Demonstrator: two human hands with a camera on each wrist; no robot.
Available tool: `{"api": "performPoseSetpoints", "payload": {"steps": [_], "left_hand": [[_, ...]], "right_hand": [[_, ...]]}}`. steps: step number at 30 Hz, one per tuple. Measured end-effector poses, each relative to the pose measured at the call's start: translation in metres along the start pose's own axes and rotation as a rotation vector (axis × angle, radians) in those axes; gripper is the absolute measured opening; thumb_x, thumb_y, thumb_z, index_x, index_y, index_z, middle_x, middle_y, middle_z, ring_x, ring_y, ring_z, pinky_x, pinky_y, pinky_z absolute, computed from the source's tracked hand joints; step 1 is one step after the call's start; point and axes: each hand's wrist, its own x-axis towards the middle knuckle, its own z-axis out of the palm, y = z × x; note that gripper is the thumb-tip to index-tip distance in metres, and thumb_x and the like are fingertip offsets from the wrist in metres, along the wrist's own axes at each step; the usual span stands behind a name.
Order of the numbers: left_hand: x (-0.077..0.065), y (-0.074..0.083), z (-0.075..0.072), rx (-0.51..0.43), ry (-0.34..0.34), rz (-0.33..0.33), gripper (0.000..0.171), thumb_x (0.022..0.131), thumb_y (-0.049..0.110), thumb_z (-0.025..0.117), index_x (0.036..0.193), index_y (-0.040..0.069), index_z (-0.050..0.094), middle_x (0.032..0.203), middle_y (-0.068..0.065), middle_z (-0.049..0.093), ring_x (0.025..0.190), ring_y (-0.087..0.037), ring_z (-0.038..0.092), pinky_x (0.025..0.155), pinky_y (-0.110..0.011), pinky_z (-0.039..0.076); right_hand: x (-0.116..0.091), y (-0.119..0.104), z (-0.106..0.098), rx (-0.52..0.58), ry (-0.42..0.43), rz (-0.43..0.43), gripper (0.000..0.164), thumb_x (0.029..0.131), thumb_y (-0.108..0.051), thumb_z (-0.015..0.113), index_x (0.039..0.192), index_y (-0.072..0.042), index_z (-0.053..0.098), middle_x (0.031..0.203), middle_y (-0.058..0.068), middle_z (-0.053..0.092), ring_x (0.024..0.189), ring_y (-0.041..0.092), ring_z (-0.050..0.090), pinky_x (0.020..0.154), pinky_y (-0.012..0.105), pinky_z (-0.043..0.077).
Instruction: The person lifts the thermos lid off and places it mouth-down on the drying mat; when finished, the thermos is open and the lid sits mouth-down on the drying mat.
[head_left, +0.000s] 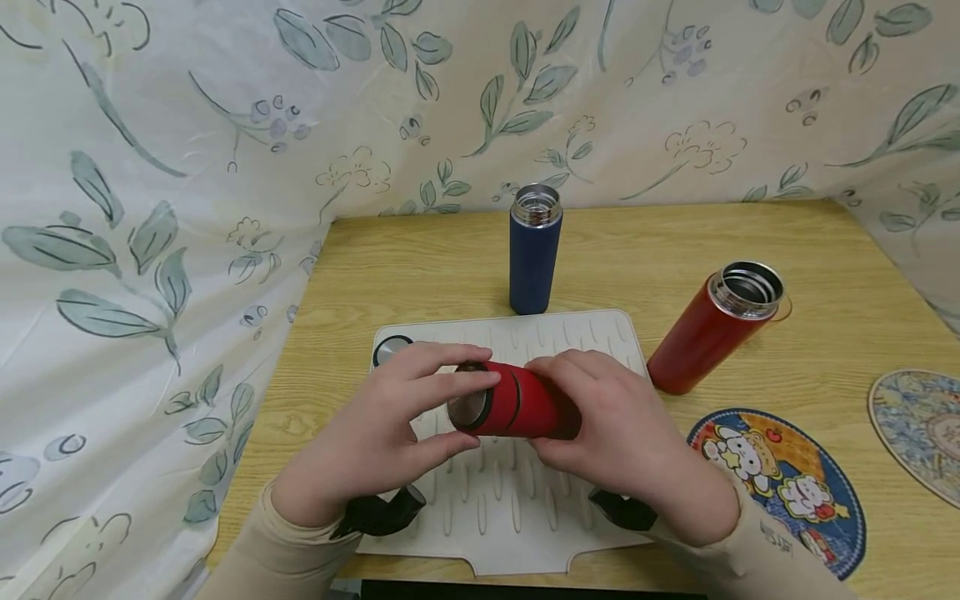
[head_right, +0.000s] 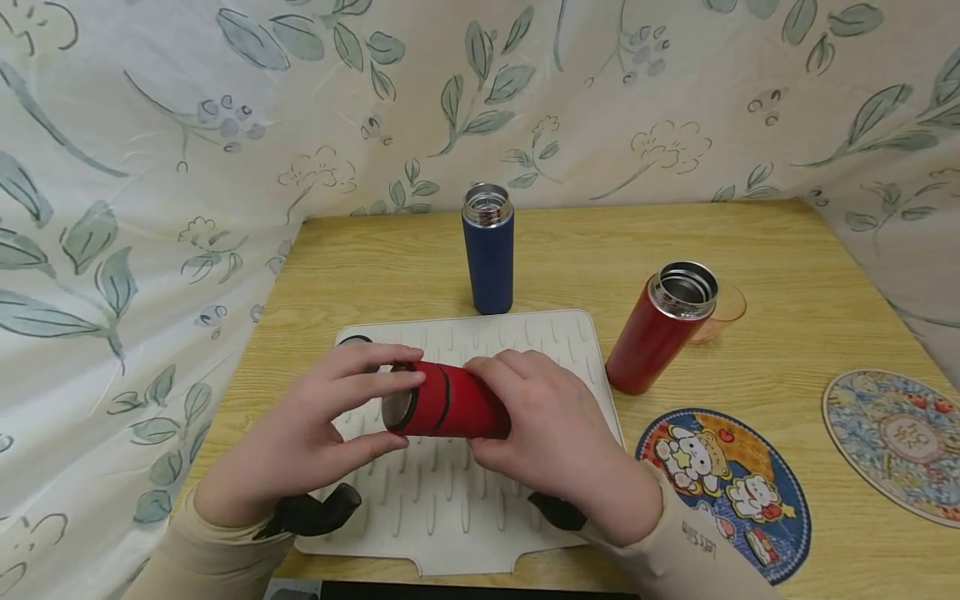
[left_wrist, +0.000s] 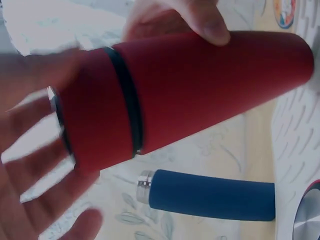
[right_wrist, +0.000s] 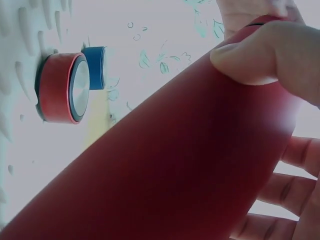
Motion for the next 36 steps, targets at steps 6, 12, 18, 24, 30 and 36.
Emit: {"api": "performPoseSetpoints", "payload": {"steps": [6,12,18,24,30,36], "left_hand": [[0.002,0.002,0.008,0.149,0.131,-0.109,0.065,0.074,0.063,0.082,0.113,0.013,0.069,0.096,0.005,0.067,0.085,-0.009,0.058,0.073,-0.03,0.052],[0.002,0.003,0.012,0.043,0.007,-0.114,0.072,0.078,0.051,0.084,0.135,0.015,0.059,0.141,-0.002,0.056,0.132,-0.02,0.05,0.104,-0.042,0.047],[0.0,0.003,0.008,-0.027,-0.067,0.046,0.054,0.085,0.002,0.078,0.134,0.019,0.066,0.156,-0.005,0.046,0.148,-0.026,0.037,0.113,-0.046,0.042],[0.001,0.003,0.008,-0.028,-0.031,0.04,0.05,0.083,0.0,0.078,0.128,0.02,0.069,0.149,-0.005,0.052,0.138,-0.024,0.046,0.106,-0.041,0.049],[-0.001,0.003,0.007,-0.01,-0.013,-0.078,0.059,0.077,0.02,0.09,0.132,0.021,0.067,0.14,0.0,0.059,0.126,-0.016,0.055,0.095,-0.037,0.054],[-0.002,0.003,0.011,0.08,0.092,-0.203,0.06,0.076,0.047,0.088,0.124,0.017,0.068,0.11,0.007,0.069,0.089,-0.004,0.059,0.072,-0.024,0.055]], "right_hand": [[0.0,-0.005,0.0,-0.016,0.009,-0.028,0.072,0.063,-0.038,0.092,0.128,-0.022,0.064,0.112,-0.008,0.067,0.1,0.011,0.06,0.081,0.035,0.057],[-0.001,0.0,0.0,-0.007,0.024,-0.025,0.075,0.062,-0.037,0.094,0.129,-0.02,0.063,0.112,-0.006,0.069,0.1,0.013,0.061,0.084,0.037,0.057],[-0.001,0.001,-0.002,-0.029,0.028,-0.007,0.076,0.061,-0.038,0.094,0.129,-0.019,0.064,0.112,-0.003,0.069,0.101,0.015,0.062,0.084,0.039,0.057],[0.0,0.0,-0.002,-0.037,0.033,-0.01,0.076,0.062,-0.038,0.094,0.13,-0.02,0.064,0.112,-0.004,0.069,0.102,0.015,0.061,0.085,0.039,0.057],[0.0,0.0,0.001,-0.044,0.038,-0.025,0.074,0.062,-0.037,0.093,0.128,-0.02,0.065,0.111,-0.004,0.069,0.101,0.015,0.061,0.084,0.039,0.057],[0.0,-0.001,0.003,-0.053,0.039,-0.048,0.072,0.064,-0.038,0.092,0.128,-0.02,0.065,0.111,-0.005,0.069,0.1,0.015,0.062,0.082,0.038,0.058]]}}
